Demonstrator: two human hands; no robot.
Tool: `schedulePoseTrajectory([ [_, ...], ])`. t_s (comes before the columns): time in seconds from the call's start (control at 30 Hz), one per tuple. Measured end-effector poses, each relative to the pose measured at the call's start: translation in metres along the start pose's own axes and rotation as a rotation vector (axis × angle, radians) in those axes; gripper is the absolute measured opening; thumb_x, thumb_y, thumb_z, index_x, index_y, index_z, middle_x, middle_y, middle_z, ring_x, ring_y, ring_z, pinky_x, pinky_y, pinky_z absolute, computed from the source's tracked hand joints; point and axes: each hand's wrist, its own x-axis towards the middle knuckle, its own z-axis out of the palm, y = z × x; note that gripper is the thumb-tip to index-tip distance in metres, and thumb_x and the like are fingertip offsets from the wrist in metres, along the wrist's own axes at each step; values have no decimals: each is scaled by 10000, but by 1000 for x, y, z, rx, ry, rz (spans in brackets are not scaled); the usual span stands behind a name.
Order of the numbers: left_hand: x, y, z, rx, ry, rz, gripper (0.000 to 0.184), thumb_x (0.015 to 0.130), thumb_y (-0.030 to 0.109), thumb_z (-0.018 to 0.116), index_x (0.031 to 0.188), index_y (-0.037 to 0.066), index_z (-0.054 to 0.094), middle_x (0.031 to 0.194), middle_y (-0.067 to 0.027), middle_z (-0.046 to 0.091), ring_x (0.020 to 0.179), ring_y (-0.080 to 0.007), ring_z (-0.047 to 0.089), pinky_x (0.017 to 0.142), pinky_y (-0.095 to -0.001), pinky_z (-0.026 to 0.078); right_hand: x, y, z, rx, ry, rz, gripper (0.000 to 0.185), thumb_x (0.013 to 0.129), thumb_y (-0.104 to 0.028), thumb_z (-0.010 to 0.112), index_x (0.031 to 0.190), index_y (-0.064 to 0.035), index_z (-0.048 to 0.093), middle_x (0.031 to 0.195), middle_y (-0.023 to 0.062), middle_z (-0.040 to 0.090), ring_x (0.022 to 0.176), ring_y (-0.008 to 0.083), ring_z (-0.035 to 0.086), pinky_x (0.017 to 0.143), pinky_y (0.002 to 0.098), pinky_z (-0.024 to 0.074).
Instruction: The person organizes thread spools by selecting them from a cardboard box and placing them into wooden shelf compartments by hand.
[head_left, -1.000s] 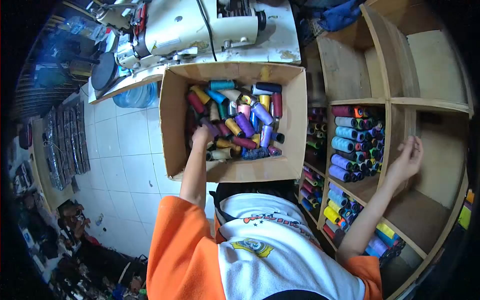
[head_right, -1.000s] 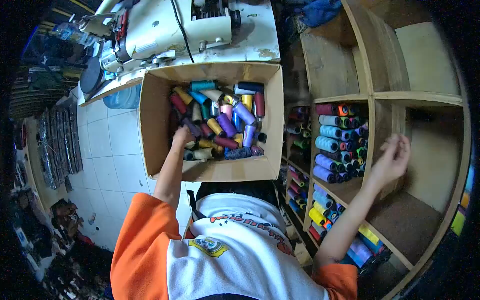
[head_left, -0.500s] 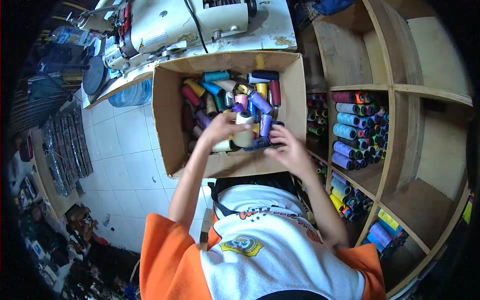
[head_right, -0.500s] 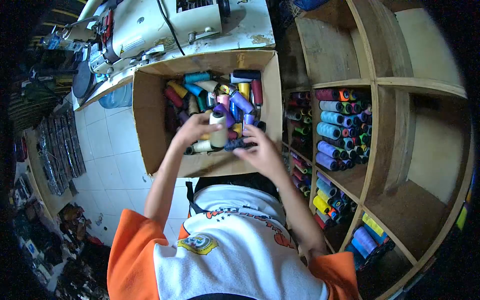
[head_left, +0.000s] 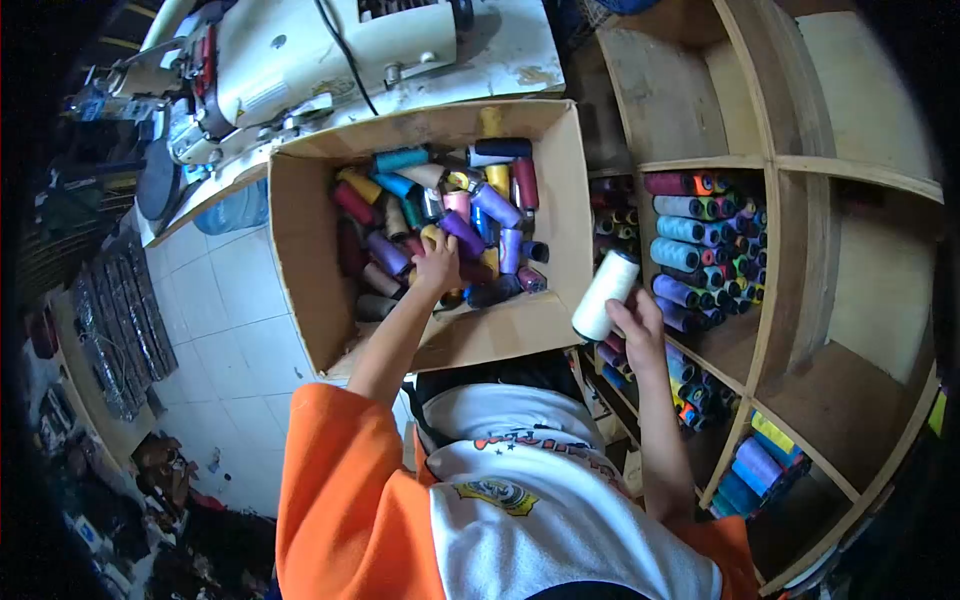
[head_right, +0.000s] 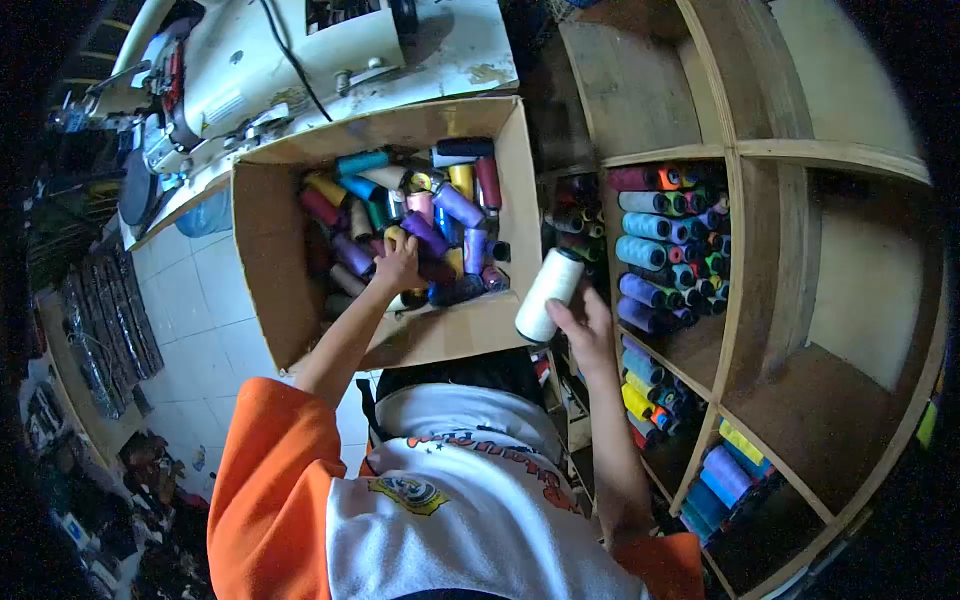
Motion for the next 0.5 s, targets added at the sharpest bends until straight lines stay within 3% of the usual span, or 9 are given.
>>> schedulePoseTrajectory([
  [0.1,12,9,26,90,251,-67,876,641,393,764,1327,80,316,1445,-114,214,1260,-442,294,818,-613,439,-8,11,-21,-5,76,-24,444,801,-229,660,1156,-5,514,997,40,583,889,109,538,800,266,425],
  [0.13,6,13,24,164,253,-72,653,768,290,648,1308,80,346,1390,-108,315,1234,-409,339,806,-592,453,-11,17,-25,-13,94,-25,441,800,-227,660,1154,-7,516,989,36,583,881,106,536,795,264,424],
  [0.23,17,11,50,456,488,82,489,835,231,530,1275,65,393,1282,-116,436,1211,-376,376,788,-579,466,-17,16,-26,-36,143,6,403,796,-223,661,1114,-12,532,953,21,581,855,96,526,770,253,418],
  [0.27,22,10,57,525,563,140,419,852,214,476,1235,48,434,1156,-118,523,1189,-364,409,782,-571,475,-19,20,-26,-39,149,11,395,794,-222,662,1104,-12,535,947,19,580,854,94,524,766,250,417],
  [0.37,27,7,51,392,472,148,542,806,211,533,1287,11,385,1144,-119,515,1186,-331,411,802,-578,453,-19,40,-36,-140,115,-11,373,802,-211,656,1093,-10,537,928,25,578,843,87,523,748,237,413],
  [0.4,25,8,44,365,442,167,544,803,191,532,1288,-2,381,1075,-142,540,1146,-322,451,799,-488,495,-20,34,-32,-104,119,-31,386,801,-212,657,1104,-8,533,935,29,579,842,90,528,751,238,415],
  [0.5,36,3,33,201,370,260,565,817,147,521,1334,12,336,1076,-190,554,1082,-376,504,728,-406,541,-24,24,-26,-21,131,-37,422,794,-215,665,1129,-1,524,959,38,579,841,98,538,763,244,421],
])
